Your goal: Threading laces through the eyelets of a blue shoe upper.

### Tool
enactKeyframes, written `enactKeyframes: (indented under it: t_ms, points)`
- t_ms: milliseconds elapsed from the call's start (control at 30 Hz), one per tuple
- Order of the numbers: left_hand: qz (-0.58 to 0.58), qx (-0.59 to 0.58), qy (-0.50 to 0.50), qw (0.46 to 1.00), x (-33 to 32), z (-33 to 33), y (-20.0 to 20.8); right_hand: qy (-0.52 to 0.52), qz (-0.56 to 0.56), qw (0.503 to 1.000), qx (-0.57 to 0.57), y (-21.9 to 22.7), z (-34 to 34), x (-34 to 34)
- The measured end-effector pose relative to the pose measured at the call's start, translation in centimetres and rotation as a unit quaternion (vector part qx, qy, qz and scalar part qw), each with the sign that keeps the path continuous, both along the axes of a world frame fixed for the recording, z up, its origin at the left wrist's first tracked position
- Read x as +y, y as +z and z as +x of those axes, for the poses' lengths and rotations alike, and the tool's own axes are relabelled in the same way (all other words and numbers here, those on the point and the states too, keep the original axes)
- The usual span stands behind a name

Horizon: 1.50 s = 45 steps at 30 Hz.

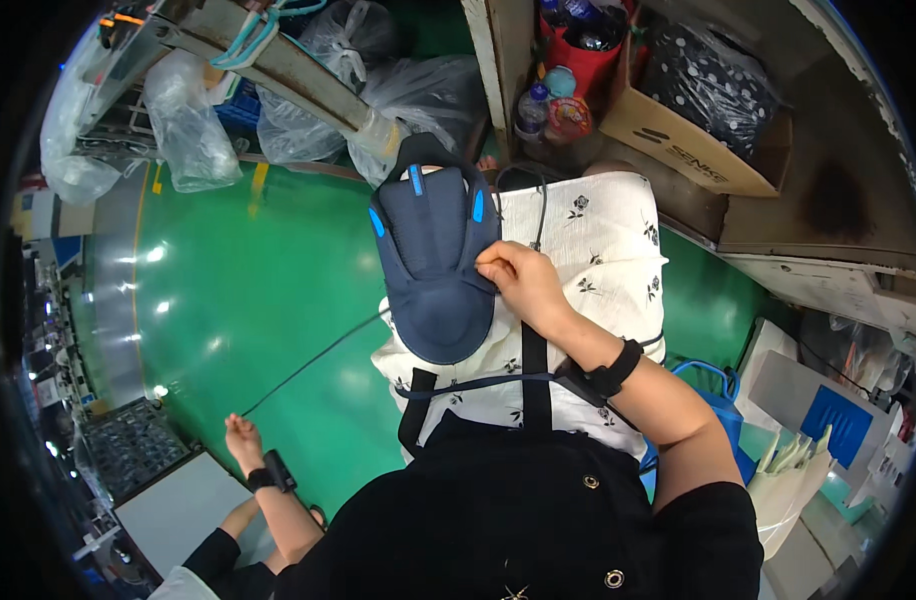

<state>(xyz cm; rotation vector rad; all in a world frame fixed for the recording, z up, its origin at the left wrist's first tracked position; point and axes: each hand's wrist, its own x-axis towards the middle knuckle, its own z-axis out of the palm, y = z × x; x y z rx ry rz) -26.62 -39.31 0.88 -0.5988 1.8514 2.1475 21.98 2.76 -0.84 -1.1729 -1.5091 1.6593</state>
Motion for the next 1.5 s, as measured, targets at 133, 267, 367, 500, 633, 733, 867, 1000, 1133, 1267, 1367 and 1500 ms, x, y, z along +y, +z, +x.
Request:
enactKeyframes:
  t_ms: [133, 267, 367, 500, 633, 733, 867, 1000, 1133, 1267, 1367, 1500]
  points:
    - [-0.315, 0.185, -0.273, 0.890, 11.5, 6.7, -4.0, 0.011, 0.072, 0.994, -0.078, 0.4, 0.2, 0.2]
    - [-0.400, 0.418, -0.474, 0.664, 24.5, 16.2, -1.7, 0.016, 0.220, 0.957, -0.189, 1.6, -0.4, 0.2]
    - [-0.290, 0.530, -0.516, 0.607, 29.3, 21.9, 1.2, 0.030, 0.388, 0.888, -0.244, 2.4, -1.3, -0.1]
    - [-0.214, 0.450, -0.604, 0.622, 32.8, 26.9, 4.8, 0.144, 0.546, 0.780, -0.270, 2.7, -1.0, 1.8]
    - [-0.189, 0.484, -0.576, 0.631, 33.0, 27.3, 5.1, 0.201, 0.565, 0.777, -0.194, 4.3, 0.2, 4.1]
    - [-0.167, 0.426, -0.570, 0.682, 32.7, 27.3, 4.7, 0.218, 0.654, 0.703, -0.174, 5.9, -0.6, 5.8]
    - [-0.217, 0.319, -0.572, 0.724, 32.7, 27.8, 5.4, 0.355, 0.602, 0.688, -0.195, 5.9, -0.6, 7.3]
    - [-0.265, 0.364, -0.572, 0.686, 32.5, 27.8, 4.8, 0.393, 0.597, 0.669, -0.201, 5.3, -1.1, 7.4]
    - [-0.247, 0.491, -0.538, 0.639, 33.1, 27.7, 4.5, 0.335, 0.591, 0.695, -0.234, 4.9, -1.5, 6.7]
    - [-0.288, 0.628, -0.495, 0.527, 33.9, 27.5, 4.7, 0.335, 0.572, 0.700, -0.265, 5.2, -1.8, 6.0]
    - [-0.280, 0.625, -0.501, 0.529, 34.3, 27.9, 4.7, 0.350, 0.532, 0.721, -0.273, 5.7, -2.1, 5.9]
    - [-0.277, 0.530, -0.554, 0.580, 34.3, 27.7, 3.6, 0.363, 0.472, 0.723, -0.349, 6.4, -3.1, 5.5]
